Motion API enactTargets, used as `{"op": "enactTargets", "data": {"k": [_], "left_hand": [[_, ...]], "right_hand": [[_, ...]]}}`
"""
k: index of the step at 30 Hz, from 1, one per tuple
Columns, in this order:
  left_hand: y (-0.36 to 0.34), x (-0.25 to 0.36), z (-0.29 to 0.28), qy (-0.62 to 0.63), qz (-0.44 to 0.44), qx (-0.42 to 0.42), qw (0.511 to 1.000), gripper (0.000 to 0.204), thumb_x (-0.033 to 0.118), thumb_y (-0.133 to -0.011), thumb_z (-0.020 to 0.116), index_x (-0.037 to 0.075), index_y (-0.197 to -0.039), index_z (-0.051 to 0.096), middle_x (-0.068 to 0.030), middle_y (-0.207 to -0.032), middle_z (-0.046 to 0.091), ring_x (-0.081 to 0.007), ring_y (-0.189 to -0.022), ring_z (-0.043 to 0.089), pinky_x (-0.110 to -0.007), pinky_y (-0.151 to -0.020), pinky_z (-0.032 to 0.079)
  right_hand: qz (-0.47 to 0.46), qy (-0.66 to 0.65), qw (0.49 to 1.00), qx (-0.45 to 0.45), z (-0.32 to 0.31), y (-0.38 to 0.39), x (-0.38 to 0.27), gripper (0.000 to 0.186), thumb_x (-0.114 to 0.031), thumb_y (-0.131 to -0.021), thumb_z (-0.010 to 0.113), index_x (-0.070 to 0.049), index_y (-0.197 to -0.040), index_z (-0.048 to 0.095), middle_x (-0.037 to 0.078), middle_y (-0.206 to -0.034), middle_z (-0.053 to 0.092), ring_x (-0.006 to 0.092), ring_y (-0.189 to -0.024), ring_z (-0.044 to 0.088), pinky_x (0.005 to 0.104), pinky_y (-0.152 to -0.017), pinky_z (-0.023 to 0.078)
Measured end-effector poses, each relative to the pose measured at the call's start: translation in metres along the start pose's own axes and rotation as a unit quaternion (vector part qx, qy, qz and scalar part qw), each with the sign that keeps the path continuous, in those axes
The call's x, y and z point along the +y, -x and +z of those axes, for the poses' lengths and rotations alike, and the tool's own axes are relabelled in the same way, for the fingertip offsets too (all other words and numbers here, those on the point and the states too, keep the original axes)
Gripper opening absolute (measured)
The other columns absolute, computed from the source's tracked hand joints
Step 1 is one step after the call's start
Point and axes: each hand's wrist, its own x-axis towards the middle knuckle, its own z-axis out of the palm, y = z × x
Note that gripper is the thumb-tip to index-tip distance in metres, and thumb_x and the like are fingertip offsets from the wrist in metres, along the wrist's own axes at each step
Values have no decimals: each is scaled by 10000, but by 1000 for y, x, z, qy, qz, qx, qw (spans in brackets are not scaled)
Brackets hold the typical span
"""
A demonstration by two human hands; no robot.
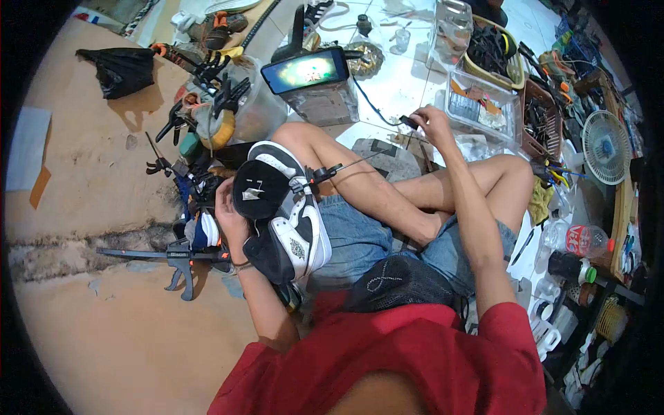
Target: Applying glue or paint to the edge of a shoe sole using a paintbrush.
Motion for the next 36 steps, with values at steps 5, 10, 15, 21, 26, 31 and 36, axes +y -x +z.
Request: {"op": "enactTargets", "data": {"k": [5,10,15,21,26,31,36], "left_hand": [[-30,50,45,52,-21,-133,990,398,41,-860,677,-17,-1234,553,-96,-1180,633,-177,-1079,608,-296,-956,473],[-76,72,79,-165,16,-348,923,463,110,-782,767,9,-1207,612,-102,-1139,666,-152,-1051,613,-292,-946,474],[-91,86,81,-204,-7,-441,874,411,102,-693,804,20,-1069,661,-53,-1025,683,-97,-915,623,-263,-839,509],[-54,135,96,-281,61,-390,874,375,122,-672,845,23,-981,656,-29,-891,678,-97,-842,625,-261,-775,514],[-25,188,107,-194,131,-273,933,367,85,-673,862,30,-967,648,-32,-912,694,-102,-835,650,-263,-759,528],[13,174,167,-17,187,-167,968,401,103,-719,872,8,-1012,615,-53,-966,691,-117,-872,656,-251,-755,529],[85,81,229,-22,121,-58,991,399,98,-744,867,-27,-1005,592,-113,-965,686,-156,-892,663,-277,-793,542]], "right_hand": [[112,-490,838,213,-39,37,-22,288,-254,-1036,490,14,-1047,596,110,-934,621,292,-898,688,439,-765,624],[82,-599,761,236,-91,78,-52,296,-241,-1055,445,10,-1193,522,146,-1109,637,279,-954,690,387,-729,630],[98,-603,750,253,-117,131,-54,307,-237,-1032,511,-30,-1259,526,100,-1089,654,223,-919,687,348,-717,603],[112,-641,701,291,-149,219,-75,465,-429,-1024,480,-34,-1260,542,84,-1086,655,203,-932,661,346,-760,569],[95,-637,665,378,-178,279,-113,555,-506,-1008,466,-17,-1253,565,86,-1034,663,164,-862,635,307,-714,535],[107,-505,706,485,-190,303,-82,363,-123,-963,413,-4,-1266,574,86,-1089,630,157,-918,617,291,-803,524],[203,-39,832,515,-154,299,-19,319,-13,-875,519,48,-1185,569,130,-1086,622,182,-923,613,311,-845,500]]}}
